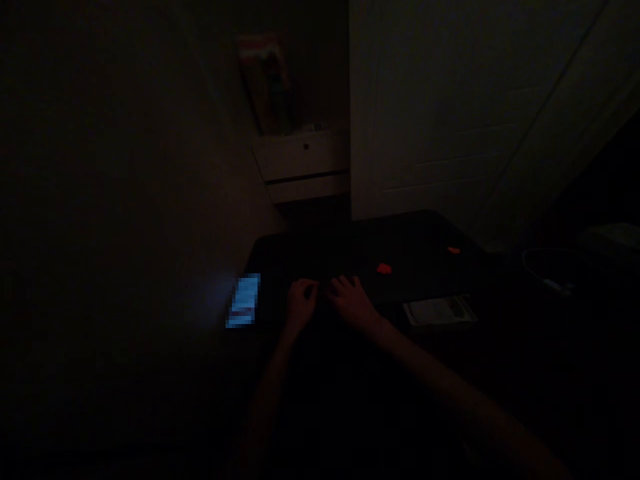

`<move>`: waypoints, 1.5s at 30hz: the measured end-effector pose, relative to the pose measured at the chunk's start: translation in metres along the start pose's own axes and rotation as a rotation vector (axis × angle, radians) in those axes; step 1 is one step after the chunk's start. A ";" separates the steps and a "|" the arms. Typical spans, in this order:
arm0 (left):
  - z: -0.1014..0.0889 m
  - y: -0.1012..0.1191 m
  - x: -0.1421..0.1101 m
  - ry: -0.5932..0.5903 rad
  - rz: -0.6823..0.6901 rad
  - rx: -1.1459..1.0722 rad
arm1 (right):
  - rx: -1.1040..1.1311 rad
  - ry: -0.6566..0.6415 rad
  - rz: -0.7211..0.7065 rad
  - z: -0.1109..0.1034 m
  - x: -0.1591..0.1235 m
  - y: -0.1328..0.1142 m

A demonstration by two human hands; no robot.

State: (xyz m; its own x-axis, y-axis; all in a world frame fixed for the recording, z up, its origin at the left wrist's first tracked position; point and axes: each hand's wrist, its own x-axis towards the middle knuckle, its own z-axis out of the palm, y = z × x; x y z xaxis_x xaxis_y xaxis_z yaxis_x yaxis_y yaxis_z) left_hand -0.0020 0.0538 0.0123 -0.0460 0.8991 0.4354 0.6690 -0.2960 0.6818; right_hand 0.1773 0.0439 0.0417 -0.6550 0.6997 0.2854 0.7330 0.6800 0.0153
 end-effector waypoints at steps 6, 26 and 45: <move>0.001 0.001 0.000 0.007 -0.009 0.002 | -0.043 -0.035 -0.033 -0.003 0.006 -0.001; 0.000 -0.001 -0.001 -0.037 0.008 0.038 | 0.003 -0.116 0.038 -0.006 0.009 -0.002; 0.004 -0.004 0.000 0.082 -0.015 0.012 | 0.044 -0.099 0.033 -0.004 0.015 -0.001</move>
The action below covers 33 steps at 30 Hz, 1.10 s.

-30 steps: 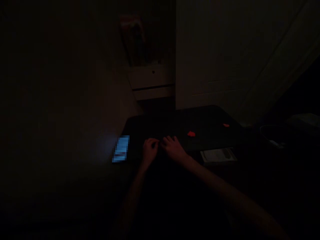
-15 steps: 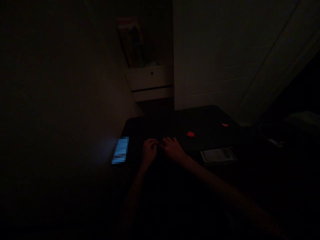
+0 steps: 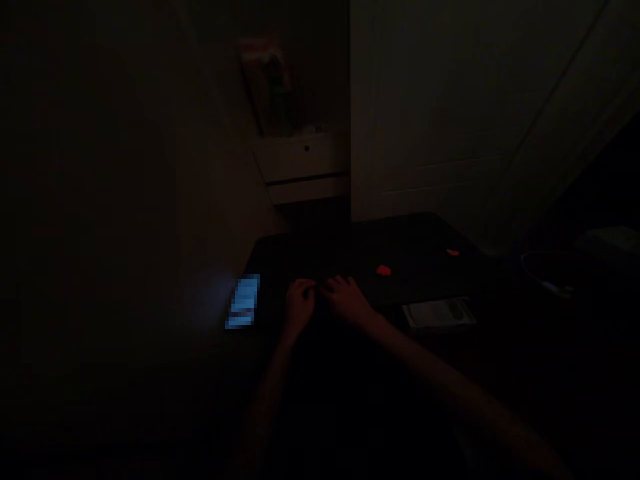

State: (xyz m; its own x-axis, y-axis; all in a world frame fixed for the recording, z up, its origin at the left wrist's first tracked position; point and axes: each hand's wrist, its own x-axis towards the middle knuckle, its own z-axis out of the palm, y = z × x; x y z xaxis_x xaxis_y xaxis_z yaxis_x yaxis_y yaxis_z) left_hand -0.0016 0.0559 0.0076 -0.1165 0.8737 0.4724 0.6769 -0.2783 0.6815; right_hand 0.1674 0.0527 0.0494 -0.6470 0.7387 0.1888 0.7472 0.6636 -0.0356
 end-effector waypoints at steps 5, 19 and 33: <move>-0.001 0.002 -0.002 -0.051 0.048 0.025 | 0.073 0.051 0.083 0.002 -0.004 0.007; 0.000 0.006 0.000 -0.089 -0.018 0.020 | 0.001 0.032 0.015 0.005 -0.004 0.018; -0.001 0.004 0.001 -0.137 0.016 0.063 | 0.025 0.023 0.018 0.007 -0.002 0.020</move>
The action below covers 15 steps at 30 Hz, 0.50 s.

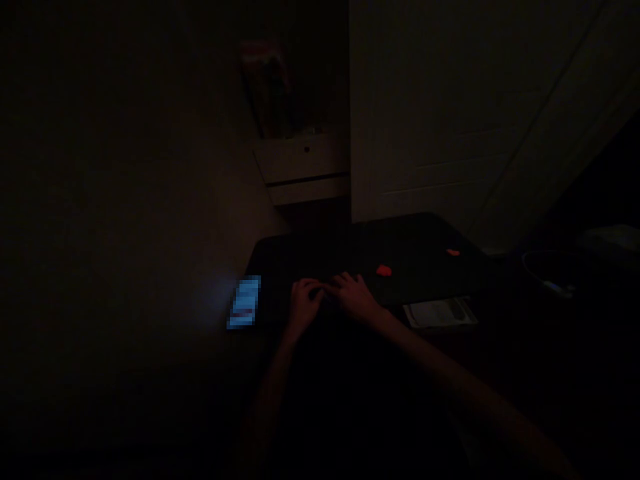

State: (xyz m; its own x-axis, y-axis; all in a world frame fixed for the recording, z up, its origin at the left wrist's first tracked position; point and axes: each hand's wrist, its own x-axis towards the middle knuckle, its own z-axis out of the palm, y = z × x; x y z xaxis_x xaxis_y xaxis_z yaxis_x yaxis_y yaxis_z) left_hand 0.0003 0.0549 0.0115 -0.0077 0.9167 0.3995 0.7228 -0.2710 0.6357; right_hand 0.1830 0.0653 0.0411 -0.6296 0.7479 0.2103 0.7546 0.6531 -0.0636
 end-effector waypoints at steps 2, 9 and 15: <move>0.000 0.000 0.000 -0.004 0.004 -0.009 | 0.048 -0.012 -0.001 0.002 -0.002 0.006; 0.000 -0.002 0.000 -0.026 0.031 -0.001 | 0.052 -0.001 0.007 0.000 -0.007 0.005; 0.000 -0.002 -0.001 -0.057 0.049 0.012 | 0.095 -0.007 -0.009 -0.002 -0.009 0.010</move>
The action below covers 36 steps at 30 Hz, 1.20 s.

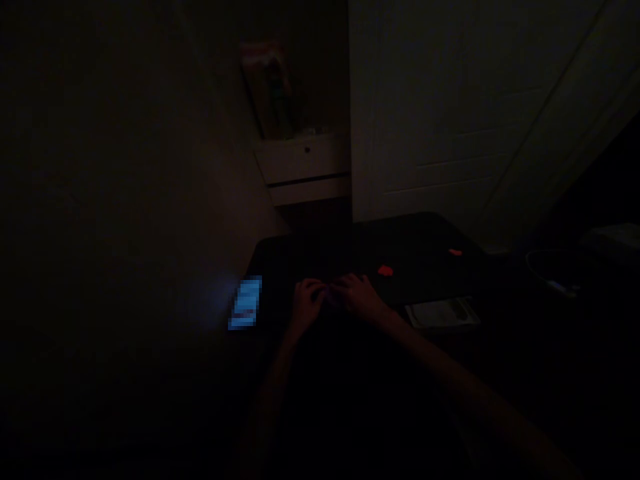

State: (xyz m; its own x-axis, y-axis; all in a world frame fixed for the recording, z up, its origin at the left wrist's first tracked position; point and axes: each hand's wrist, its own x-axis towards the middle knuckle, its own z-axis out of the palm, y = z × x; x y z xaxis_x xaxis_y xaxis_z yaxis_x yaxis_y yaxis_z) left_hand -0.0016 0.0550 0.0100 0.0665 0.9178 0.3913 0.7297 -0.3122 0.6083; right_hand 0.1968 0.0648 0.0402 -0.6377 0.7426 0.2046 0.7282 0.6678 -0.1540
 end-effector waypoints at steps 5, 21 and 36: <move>0.001 0.002 0.000 0.030 -0.006 -0.007 | 0.095 0.115 0.074 0.008 -0.003 0.016; 0.005 0.005 0.006 0.051 -0.049 0.026 | 0.156 0.159 0.146 0.017 0.001 0.015; 0.014 0.011 0.024 0.053 -0.270 0.111 | 0.185 0.150 0.161 0.018 0.002 0.017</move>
State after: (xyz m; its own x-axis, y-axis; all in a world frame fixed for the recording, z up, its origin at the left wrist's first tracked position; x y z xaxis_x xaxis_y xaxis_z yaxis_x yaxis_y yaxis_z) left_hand 0.0171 0.0769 0.0162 -0.1735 0.9490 0.2631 0.7862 -0.0274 0.6174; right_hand 0.2033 0.0781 0.0202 -0.4637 0.8331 0.3017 0.7499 0.5504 -0.3671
